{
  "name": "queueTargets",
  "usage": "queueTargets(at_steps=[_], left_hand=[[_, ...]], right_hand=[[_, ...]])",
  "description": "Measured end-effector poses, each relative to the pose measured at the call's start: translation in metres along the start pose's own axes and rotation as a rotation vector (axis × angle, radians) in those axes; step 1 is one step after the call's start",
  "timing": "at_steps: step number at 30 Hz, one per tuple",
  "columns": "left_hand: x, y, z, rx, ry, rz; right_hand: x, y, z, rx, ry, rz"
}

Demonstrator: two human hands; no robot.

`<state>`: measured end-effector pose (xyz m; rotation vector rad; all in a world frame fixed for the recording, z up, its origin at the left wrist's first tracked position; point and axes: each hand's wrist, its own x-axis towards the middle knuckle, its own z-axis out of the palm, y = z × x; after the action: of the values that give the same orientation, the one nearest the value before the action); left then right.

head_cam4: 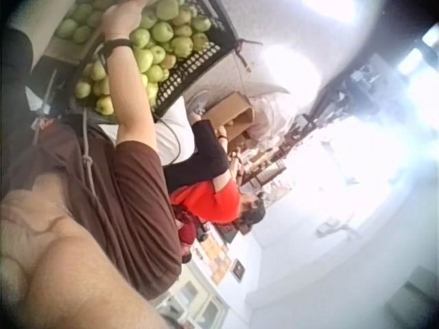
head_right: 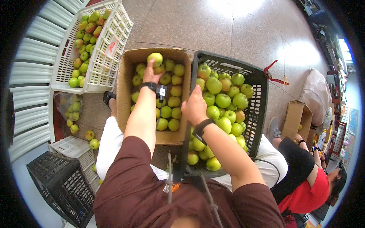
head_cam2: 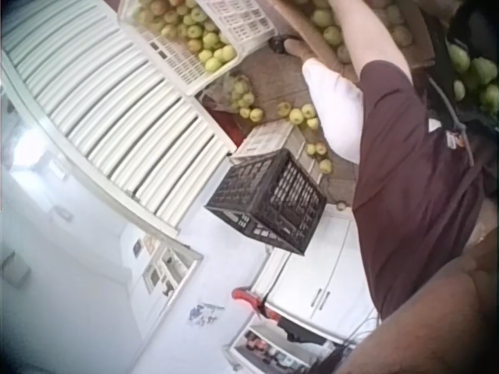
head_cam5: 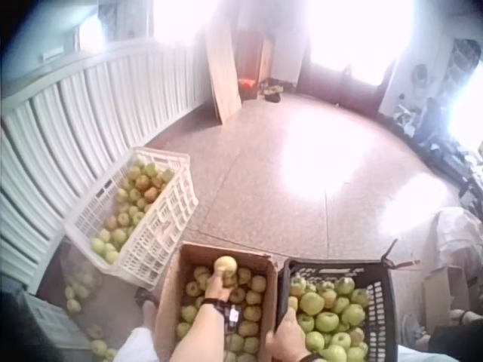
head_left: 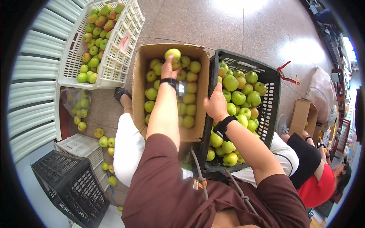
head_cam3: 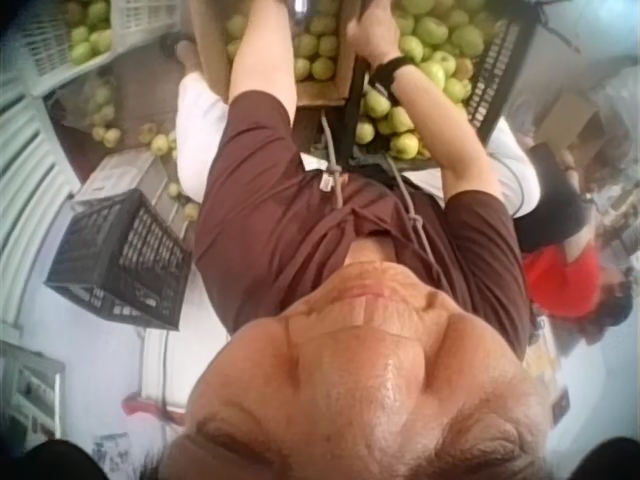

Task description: The person sorts apples by hand, moving them between a cardboard box and a plastic crate while inspecting them. The person then sets aside the empty cardboard box and continues sorting apples from the plastic crate into a new cardboard box.

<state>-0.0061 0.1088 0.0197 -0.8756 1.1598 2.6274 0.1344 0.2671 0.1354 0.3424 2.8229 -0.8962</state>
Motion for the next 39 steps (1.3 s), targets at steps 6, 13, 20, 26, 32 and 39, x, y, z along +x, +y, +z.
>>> queueTargets(at_steps=[6, 13, 20, 26, 32, 39], left_hand=[[-0.082, 0.048, -0.003, -0.607, -0.366, -0.046], [-0.175, 0.084, 0.052, -0.21, -0.722, -0.153], [-0.264, 0.079, 0.038, 0.094, -0.857, -0.455], [-0.251, 0.088, 0.055, 0.141, -0.911, -0.273], [-0.245, 0.098, 0.056, 0.17, -0.666, -0.261], [-0.243, 0.092, 0.046, 0.206, -0.575, -0.269]], right_hand=[[-0.005, -0.009, -0.005, -0.021, -0.038, 0.051], [0.002, 0.032, -0.012, 0.218, 0.094, -0.205], [-0.094, -0.021, -0.067, 1.544, -0.214, 0.214], [-0.075, 0.039, -0.081, 1.339, -0.062, 0.484], [-0.018, 0.11, -0.072, 0.74, 0.06, 0.35], [-0.004, 0.121, -0.056, 0.337, 0.029, 0.301]])
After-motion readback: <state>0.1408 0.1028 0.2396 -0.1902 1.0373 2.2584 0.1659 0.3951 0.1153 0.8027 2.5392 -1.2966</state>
